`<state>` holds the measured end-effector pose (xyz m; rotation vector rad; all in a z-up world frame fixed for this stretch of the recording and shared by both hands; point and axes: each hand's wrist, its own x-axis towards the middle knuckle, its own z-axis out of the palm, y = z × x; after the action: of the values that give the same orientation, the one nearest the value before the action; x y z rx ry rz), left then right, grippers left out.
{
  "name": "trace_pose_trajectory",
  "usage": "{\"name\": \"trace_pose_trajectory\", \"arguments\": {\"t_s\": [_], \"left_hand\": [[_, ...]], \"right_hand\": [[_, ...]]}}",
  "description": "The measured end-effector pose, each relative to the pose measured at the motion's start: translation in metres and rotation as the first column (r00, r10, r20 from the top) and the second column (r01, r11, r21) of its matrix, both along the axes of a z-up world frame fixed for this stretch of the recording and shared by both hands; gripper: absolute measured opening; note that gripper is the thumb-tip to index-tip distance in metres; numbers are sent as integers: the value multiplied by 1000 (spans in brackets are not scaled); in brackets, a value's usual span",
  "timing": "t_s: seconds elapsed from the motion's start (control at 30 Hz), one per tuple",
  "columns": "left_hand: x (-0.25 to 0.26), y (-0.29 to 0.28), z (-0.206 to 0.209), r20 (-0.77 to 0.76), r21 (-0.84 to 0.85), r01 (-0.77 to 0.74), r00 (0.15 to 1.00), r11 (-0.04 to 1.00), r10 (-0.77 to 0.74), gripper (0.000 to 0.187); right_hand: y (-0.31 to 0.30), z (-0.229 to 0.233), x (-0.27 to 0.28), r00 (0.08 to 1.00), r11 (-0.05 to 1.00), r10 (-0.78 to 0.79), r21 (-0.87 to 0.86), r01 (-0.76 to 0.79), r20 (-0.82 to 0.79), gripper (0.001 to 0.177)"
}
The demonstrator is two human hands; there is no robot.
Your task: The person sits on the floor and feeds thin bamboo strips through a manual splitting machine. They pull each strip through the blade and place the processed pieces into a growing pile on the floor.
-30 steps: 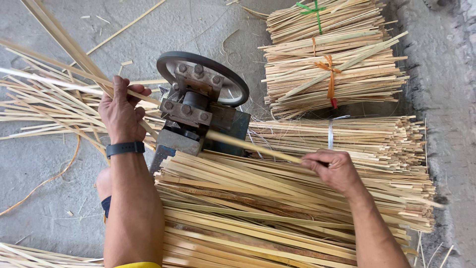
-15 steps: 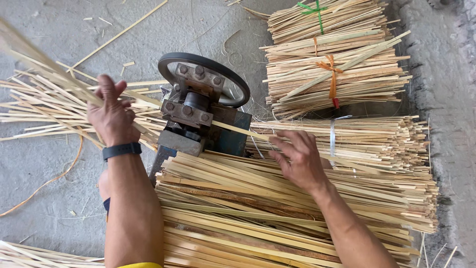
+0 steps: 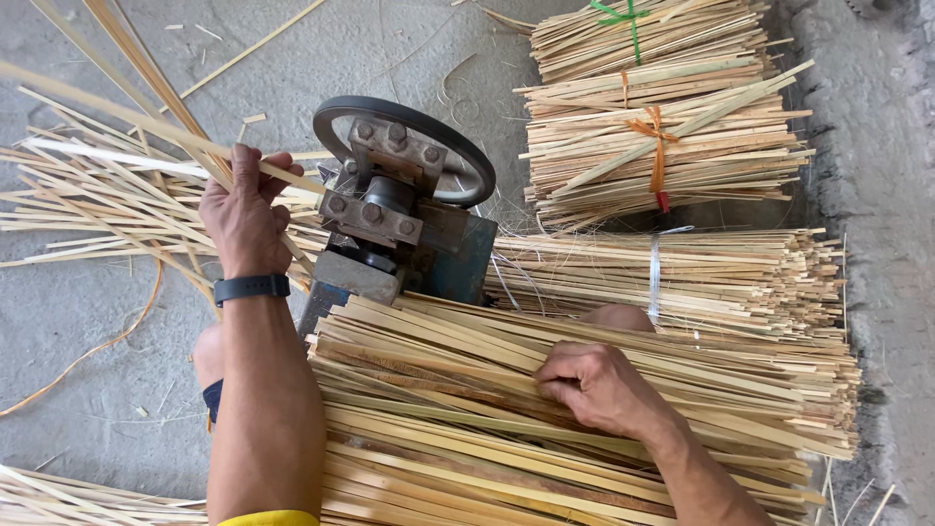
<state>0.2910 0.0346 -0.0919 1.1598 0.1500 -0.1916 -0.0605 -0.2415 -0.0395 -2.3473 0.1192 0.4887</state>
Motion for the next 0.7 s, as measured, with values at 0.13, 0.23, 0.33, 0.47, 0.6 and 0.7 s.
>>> {"name": "trace_pose_trajectory", "arguments": {"t_s": [0.13,0.23,0.33,0.47,0.6,0.7], "left_hand": [[2,5,-5,12,-17,-15,1000,1000,15,29],[7,13,-9,24,-64,-111,993,992,112,32],[10,21,-11,37,-138,-247,966,959,254,37],[13,26,-9,-30,-147,-341,940,929,340,46],[7,20,-1,-28,-39,-253,967,967,252,50],[2,8,4,34,53,-203,979,978,201,49]], "right_hand": [[-24,2,-7,978,986,-162,-15,165,130,7],[-54,6,-12,907,955,-267,212,205,326,12],[-79,3,-19,888,932,-359,152,328,286,18],[-98,-6,-15,836,906,-414,71,418,361,17],[-83,-18,5,839,901,-415,31,432,351,17],[-53,-24,27,860,903,-422,50,427,287,24]]}}
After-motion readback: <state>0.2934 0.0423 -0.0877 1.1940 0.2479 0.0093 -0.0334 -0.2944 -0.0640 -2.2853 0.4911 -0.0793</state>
